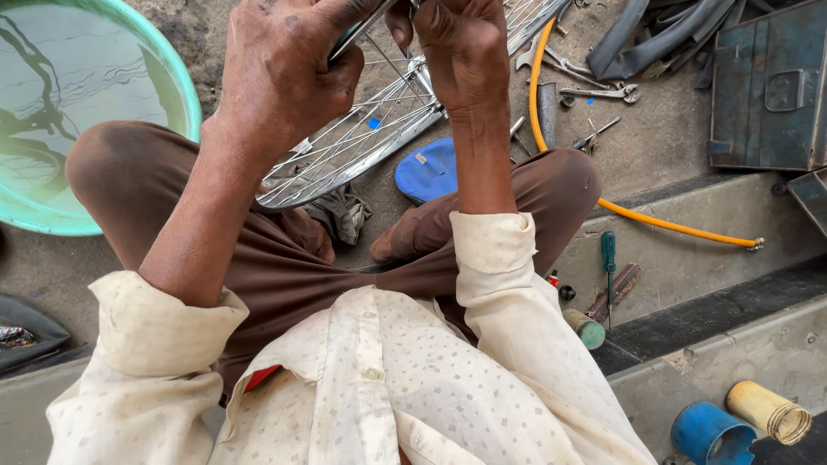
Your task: The person sits on the ground and uses a wrench to tighten the spokes of a bicycle wheel. They rotate the wheel to access different sections and continue tightening the spokes methodically.
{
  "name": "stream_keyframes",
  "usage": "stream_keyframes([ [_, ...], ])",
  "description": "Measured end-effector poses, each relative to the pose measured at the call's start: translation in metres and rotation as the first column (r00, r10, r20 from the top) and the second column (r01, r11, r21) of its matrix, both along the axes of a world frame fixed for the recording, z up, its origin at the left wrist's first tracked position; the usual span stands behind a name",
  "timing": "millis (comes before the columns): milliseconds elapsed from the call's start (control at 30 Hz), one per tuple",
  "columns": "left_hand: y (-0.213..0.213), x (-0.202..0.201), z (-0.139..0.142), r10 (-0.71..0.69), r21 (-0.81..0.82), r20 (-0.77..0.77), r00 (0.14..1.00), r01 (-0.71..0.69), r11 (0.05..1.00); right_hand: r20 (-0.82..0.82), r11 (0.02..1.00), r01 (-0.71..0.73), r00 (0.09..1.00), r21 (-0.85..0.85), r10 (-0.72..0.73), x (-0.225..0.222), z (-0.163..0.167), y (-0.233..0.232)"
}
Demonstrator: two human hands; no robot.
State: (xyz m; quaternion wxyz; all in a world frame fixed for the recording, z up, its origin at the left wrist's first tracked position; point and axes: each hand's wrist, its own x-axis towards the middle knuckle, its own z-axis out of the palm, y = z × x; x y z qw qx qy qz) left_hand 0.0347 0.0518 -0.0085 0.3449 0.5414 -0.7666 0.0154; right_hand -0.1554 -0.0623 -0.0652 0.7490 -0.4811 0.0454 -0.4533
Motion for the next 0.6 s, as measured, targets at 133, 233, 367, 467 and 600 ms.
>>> stream_keyframes([
  [133, -0.001, 0.000, -0.008, 0.016, 0.005, 0.029, 0.999, -0.016, 1.000, -0.095, 0.937, 0.326, 0.936, -0.122, -0.338, 0.009, -0.008, 0.013],
  [233, -0.003, -0.001, -0.014, 0.017, 0.037, 0.038, 0.999, -0.019, 0.999, -0.142, 0.774, 0.588, 0.767, -0.235, -0.625, 0.021, -0.018, 0.023],
  [367, -0.009, -0.007, -0.011, 0.037, -0.146, 0.080, 0.996, -0.025, 0.989, -0.077, 0.532, 0.764, 0.545, -0.366, -0.835, 0.031, -0.016, 0.026],
  [467, -0.002, -0.011, -0.011, 0.022, -0.071, 0.008, 1.000, -0.021, 0.997, -0.133, 0.368, 0.717, 0.363, -0.592, -0.922, 0.018, -0.003, 0.028],
  [600, 0.019, -0.014, -0.027, -0.005, 0.037, -0.135, 0.991, 0.010, 0.999, -0.388, 0.467, 0.702, 0.286, -0.537, -0.876, -0.008, 0.010, 0.036],
])
